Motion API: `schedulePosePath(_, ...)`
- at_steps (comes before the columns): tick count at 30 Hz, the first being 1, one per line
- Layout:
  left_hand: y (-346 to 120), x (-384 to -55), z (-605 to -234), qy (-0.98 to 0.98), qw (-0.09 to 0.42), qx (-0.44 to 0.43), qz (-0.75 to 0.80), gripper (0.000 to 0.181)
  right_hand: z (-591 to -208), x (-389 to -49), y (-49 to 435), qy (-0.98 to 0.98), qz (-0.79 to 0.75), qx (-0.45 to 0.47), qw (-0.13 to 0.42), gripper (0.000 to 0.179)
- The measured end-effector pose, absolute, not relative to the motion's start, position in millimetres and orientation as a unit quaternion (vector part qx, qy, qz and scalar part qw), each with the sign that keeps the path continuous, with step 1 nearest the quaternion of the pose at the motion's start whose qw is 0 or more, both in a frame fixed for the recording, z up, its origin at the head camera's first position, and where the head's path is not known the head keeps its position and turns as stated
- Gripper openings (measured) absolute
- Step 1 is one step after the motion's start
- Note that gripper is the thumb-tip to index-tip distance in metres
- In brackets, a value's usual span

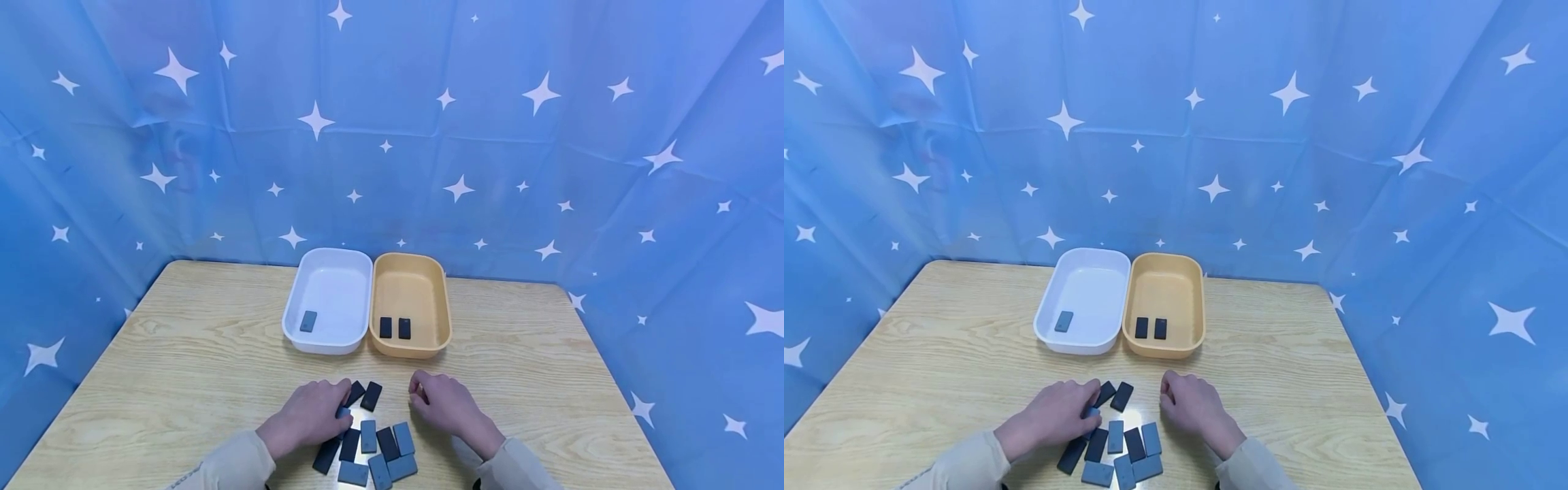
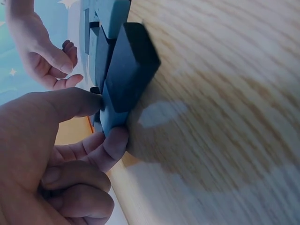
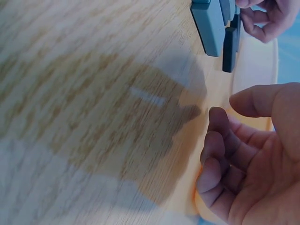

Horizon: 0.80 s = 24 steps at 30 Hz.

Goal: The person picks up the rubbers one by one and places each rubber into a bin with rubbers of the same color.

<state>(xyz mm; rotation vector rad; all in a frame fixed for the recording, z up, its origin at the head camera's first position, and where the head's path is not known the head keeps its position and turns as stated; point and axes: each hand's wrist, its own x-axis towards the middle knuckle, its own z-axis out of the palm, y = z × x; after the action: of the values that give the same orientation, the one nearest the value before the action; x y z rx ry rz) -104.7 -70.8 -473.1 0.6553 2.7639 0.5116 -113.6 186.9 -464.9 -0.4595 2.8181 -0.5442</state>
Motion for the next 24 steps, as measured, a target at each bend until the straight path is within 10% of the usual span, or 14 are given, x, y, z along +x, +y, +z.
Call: schedulePosePath(24,-75.0,-107.7,-465.4,0.944,0.119,0.234,0.198,0.019,-466.5,-112.6,188.1,0.961,-0.194,-0.159,0.120,0.004)
